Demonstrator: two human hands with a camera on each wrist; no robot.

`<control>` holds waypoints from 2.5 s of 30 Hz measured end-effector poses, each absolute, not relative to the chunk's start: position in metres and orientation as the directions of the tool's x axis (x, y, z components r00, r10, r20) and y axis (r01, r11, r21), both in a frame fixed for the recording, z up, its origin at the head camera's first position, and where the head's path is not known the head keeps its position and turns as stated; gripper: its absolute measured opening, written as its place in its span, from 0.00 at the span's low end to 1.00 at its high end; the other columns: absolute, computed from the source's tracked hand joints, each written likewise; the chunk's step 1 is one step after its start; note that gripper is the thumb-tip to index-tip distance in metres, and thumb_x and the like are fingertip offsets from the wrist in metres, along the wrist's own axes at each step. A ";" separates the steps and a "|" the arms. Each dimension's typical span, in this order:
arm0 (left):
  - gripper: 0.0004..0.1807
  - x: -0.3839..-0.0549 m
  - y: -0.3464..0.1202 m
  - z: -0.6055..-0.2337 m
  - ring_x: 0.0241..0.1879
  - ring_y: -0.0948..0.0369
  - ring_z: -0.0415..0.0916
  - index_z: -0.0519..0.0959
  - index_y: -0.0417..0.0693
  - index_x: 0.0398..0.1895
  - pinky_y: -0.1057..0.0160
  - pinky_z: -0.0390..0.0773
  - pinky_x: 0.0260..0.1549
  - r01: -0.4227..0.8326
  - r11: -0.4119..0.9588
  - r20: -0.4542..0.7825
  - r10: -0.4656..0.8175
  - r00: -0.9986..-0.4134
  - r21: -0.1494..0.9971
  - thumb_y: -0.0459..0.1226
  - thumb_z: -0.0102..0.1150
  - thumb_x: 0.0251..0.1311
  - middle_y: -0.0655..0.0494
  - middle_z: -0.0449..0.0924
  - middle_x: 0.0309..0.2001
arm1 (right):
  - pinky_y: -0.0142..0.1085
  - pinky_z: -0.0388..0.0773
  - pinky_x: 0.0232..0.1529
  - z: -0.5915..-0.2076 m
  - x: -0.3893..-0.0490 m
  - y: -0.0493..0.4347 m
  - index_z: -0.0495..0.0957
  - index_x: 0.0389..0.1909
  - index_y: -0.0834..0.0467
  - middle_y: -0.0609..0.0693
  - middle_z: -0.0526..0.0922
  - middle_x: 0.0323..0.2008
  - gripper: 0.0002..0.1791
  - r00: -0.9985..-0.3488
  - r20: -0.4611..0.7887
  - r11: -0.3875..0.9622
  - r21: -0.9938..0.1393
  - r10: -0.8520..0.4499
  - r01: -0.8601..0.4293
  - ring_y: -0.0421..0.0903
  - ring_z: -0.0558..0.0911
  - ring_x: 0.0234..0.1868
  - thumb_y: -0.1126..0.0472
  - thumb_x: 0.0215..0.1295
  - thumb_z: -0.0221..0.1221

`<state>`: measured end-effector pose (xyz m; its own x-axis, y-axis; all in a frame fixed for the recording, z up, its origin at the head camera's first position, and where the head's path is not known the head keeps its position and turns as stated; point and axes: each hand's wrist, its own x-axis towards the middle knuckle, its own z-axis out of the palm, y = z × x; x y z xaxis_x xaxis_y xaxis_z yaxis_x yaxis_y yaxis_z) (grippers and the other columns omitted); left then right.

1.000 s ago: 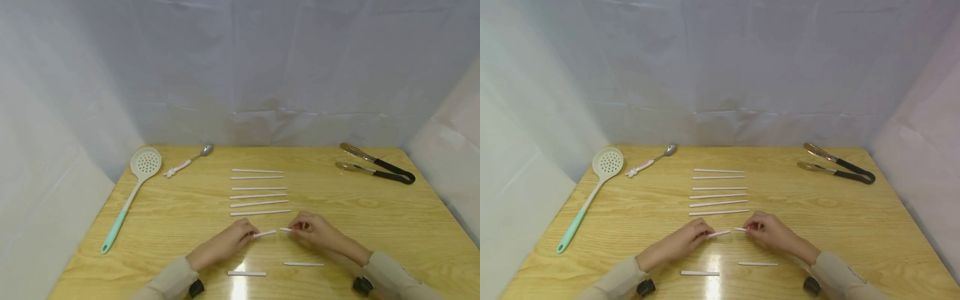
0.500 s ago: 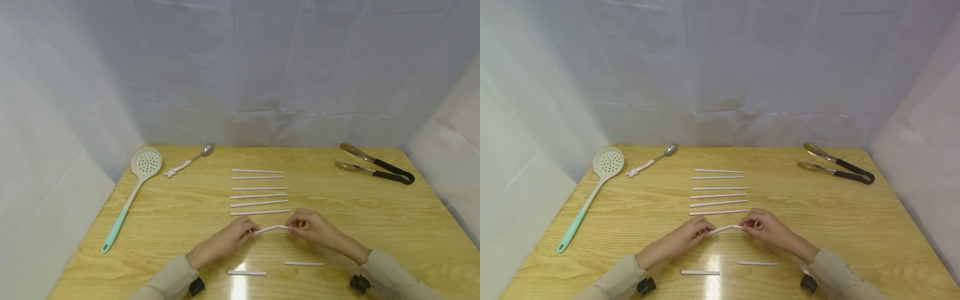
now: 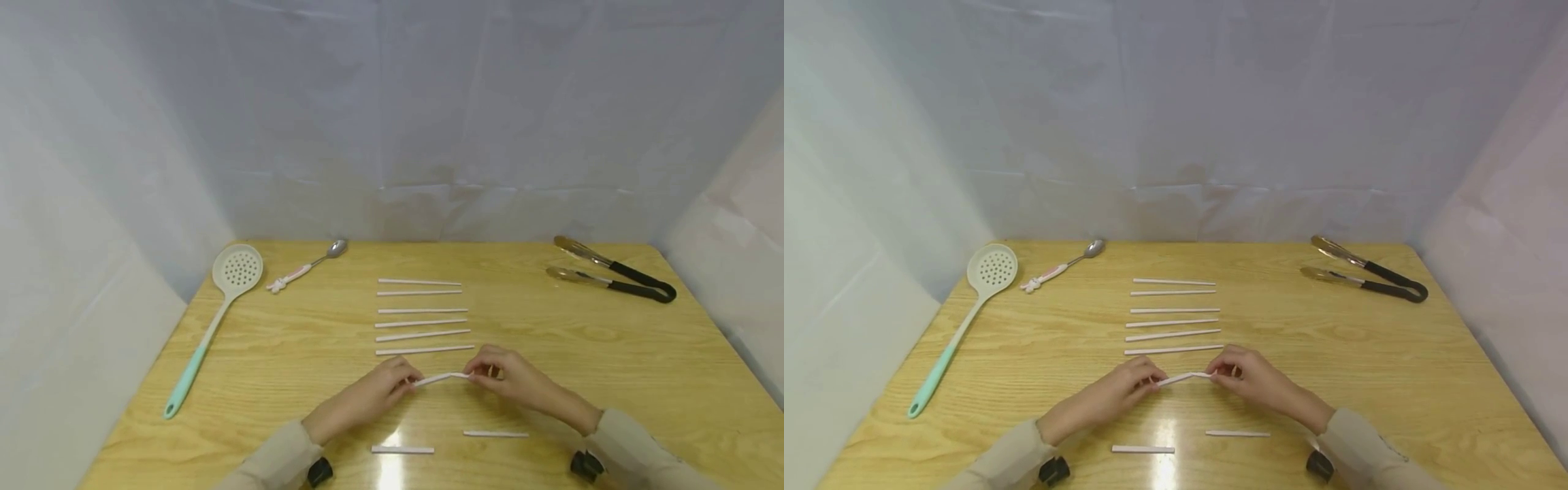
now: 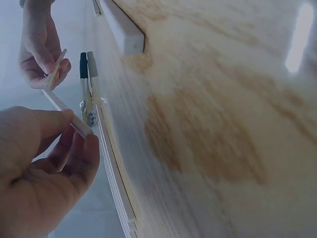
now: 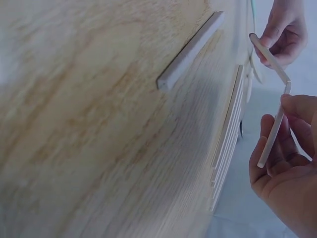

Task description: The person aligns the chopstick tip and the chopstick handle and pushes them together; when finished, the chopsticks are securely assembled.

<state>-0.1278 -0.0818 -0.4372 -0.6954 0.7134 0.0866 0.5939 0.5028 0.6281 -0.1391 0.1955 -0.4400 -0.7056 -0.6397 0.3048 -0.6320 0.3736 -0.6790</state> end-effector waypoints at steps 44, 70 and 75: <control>0.10 -0.129 -0.080 -0.436 0.30 0.70 0.68 0.79 0.35 0.45 0.74 0.75 0.29 0.641 0.355 0.337 0.626 -0.704 0.680 0.30 0.53 0.66 0.53 0.76 0.34 | 0.27 0.74 0.27 -0.436 -0.137 0.184 0.84 0.31 0.59 0.46 0.78 0.29 0.09 -0.658 0.521 0.336 -0.583 -0.544 -0.739 0.39 0.73 0.31 0.74 0.51 0.66; 0.08 -0.130 -0.077 -0.442 0.28 0.71 0.66 0.81 0.33 0.42 0.74 0.75 0.25 0.669 0.281 0.462 0.541 -0.703 0.688 0.27 0.56 0.61 0.53 0.74 0.31 | 0.29 0.74 0.33 -0.437 -0.141 0.179 0.82 0.31 0.59 0.45 0.77 0.31 0.10 -0.616 0.582 0.349 -0.513 -0.531 -0.785 0.40 0.72 0.35 0.75 0.49 0.67; 0.09 -0.130 -0.076 -0.441 0.28 0.71 0.66 0.81 0.32 0.42 0.74 0.74 0.24 0.678 0.274 0.482 0.529 -0.698 0.682 0.26 0.56 0.61 0.53 0.73 0.31 | 0.28 0.73 0.34 -0.438 -0.143 0.178 0.83 0.32 0.60 0.45 0.77 0.31 0.09 -0.589 0.617 0.337 -0.485 -0.522 -0.807 0.40 0.71 0.35 0.74 0.49 0.66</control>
<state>-0.1304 -0.0759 -0.4405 -0.6981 0.5291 0.4824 0.6785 0.2737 0.6817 -0.1427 0.1784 -0.4376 -0.5890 -0.5220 0.6169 -0.8069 0.3367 -0.4854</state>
